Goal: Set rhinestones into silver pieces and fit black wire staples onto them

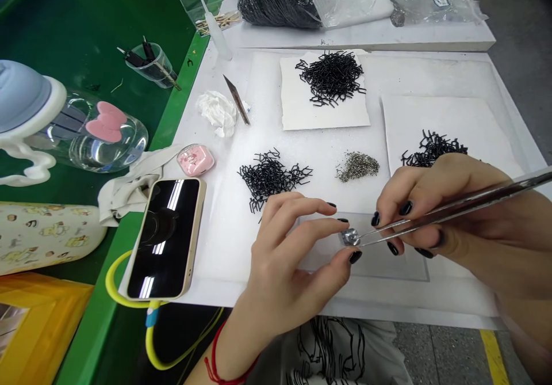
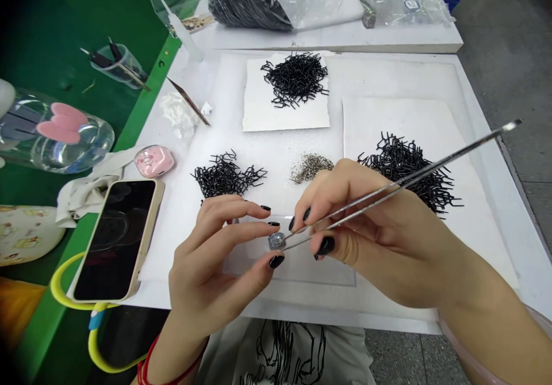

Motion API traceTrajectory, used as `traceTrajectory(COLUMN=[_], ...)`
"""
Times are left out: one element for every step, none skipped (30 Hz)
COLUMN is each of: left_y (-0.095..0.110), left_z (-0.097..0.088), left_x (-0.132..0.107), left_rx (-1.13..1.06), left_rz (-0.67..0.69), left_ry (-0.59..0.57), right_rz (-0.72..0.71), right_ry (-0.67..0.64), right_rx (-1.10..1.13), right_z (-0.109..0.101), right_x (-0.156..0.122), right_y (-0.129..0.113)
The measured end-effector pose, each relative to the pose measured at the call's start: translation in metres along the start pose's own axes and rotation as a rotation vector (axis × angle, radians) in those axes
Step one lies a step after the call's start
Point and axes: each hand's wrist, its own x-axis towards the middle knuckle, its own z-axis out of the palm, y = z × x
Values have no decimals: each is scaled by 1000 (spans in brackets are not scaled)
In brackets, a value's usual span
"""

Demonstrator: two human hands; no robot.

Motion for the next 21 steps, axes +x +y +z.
traceTrajectory(left_y=[0, 0, -1, -1, -1, -1, -1, 0, 0, 0, 1, 1, 1, 1, 1, 1, 1, 1, 1, 1, 1], left_z=[0, 0, 0, 0, 1, 0, 0, 0, 0, 0, 0, 0, -1, -1, -1, 0, 0, 0, 0, 0, 0], left_x=[0, 0, 0, 1, 1, 1, 1, 1, 0, 0, 0, 0, 0, 0, 0, 0, 0, 0, 0, 0, 0], left_rx=[-1, -1, -1, -1, -1, 0, -1, -1, -2, -2, -2, -2, -2, 0, 1, 3, 7, 10, 11, 13, 13], left_rz=[0, 1, 1, 4, 7, 11, 13, 16, 18, 17, 12, 8, 4, 3, 2, 5, 10, 11, 9, 5, 1], left_ry=[0, 0, 1, 1, 1, 0, -2, -2, -3, -2, -1, 1, 1, 3, 3, 3, 1, 0, 1, 2, 4], right_rz=[0, -2, -8, -15, -24, -29, -29, -24, -18, -12, -8, -5, -3, -4, -4, -7, -12, -14, -15, -14, -14], right_ry=[3, 5, 11, 17, 20, 21, 19, 16, 18, 18, 18, 19, 14, 6, -2, -6, -11, -12, -12, -8, -4], right_rx=[5, 7, 7, 6, 2, -3, -8, -13, -17, -21, -21, -22, -20, -15, -9, -3, 2, 3, -1, -13, -25], right_z=[1, 1, 1, 2, 2, 2, 2, 2, 2, 2, 1, 1, 1, 0, 0, 0, -1, -1, -1, -1, -1], right_x=[0, 0, 1, 1, 1, 1, 2, 2, 1, 1, 0, 0, -1, -1, -1, -1, -1, 0, 1, 1, 2], right_y=[0, -1, -1, -1, -1, -2, -2, -2, -2, -1, -1, -1, -1, 0, 0, 0, 0, 0, 0, 0, -1])
